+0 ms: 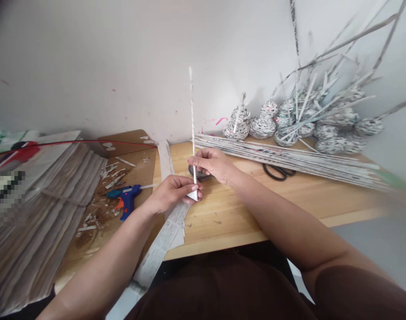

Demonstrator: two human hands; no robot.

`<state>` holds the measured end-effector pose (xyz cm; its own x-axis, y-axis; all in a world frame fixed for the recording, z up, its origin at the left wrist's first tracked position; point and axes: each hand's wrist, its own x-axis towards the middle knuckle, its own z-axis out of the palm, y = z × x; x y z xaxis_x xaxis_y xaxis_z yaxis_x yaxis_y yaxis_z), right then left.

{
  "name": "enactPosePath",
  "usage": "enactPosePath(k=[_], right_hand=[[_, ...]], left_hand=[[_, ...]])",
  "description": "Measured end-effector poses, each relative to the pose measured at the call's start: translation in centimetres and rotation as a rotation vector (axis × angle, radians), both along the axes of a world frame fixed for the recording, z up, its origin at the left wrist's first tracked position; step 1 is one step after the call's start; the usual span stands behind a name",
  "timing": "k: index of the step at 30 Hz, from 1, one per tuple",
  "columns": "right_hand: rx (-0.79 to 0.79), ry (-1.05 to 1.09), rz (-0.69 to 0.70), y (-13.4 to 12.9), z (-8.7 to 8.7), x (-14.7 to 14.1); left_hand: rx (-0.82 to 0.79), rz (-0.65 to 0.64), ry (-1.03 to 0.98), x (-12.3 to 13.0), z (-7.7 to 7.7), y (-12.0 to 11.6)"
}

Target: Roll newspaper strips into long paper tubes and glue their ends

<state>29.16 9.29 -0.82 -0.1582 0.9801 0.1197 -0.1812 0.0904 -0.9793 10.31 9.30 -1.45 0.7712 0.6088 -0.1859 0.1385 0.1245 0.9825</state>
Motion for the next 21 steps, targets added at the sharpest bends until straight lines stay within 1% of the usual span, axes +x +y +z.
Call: enactPosePath(k=[1, 2, 5, 6, 9, 10, 13, 14, 18, 20, 21], right_hand=[[0.0, 0.013, 0.0, -0.02, 0.06, 0.01], [-0.003, 0.011, 0.031, -0.04, 0.11, 0.05], [-0.021, -0.014, 0.167, -0.03, 0.12, 0.27], [-0.022, -0.007, 0.172, 0.01, 0.07, 0.33], [-0.005, 0.025, 0.083, 0.13, -0.08, 0.39], [-0.001, 0.021, 0.072, 0.14, -0.09, 0.37], [0.004, -0.056, 0.12, 0.04, 0.06, 0.22], [0.012, -0.079, 0.116, -0.02, 0.13, 0.14], [0.086, -0.141, -0.031, -0.1, 0.24, 0.05], [0.154, -0.251, -0.125, 0.02, 0.11, 0.3], [0.203, -0.354, -0.179, 0.11, -0.01, 0.48]], left_hand=[[0.0, 0.005, 0.002, 0.0, 0.03, 0.0], [0.0, 0.009, 0.003, 0.0, 0.04, 0.0], [-0.002, 0.006, 0.007, 0.02, 0.03, 0.04], [-0.003, -0.003, 0.011, 0.03, 0.01, 0.04], [0.0, -0.026, 0.023, 0.04, 0.0, 0.02], [0.002, -0.026, 0.028, 0.03, 0.02, 0.0], [0.011, -0.019, 0.038, 0.03, 0.08, -0.05], [0.014, -0.017, 0.039, 0.04, 0.09, -0.07], [0.035, -0.022, 0.036, 0.07, 0.14, -0.07], [0.028, -0.006, 0.026, 0.03, 0.21, 0.0], [0.021, 0.009, 0.018, -0.01, 0.26, 0.05]])
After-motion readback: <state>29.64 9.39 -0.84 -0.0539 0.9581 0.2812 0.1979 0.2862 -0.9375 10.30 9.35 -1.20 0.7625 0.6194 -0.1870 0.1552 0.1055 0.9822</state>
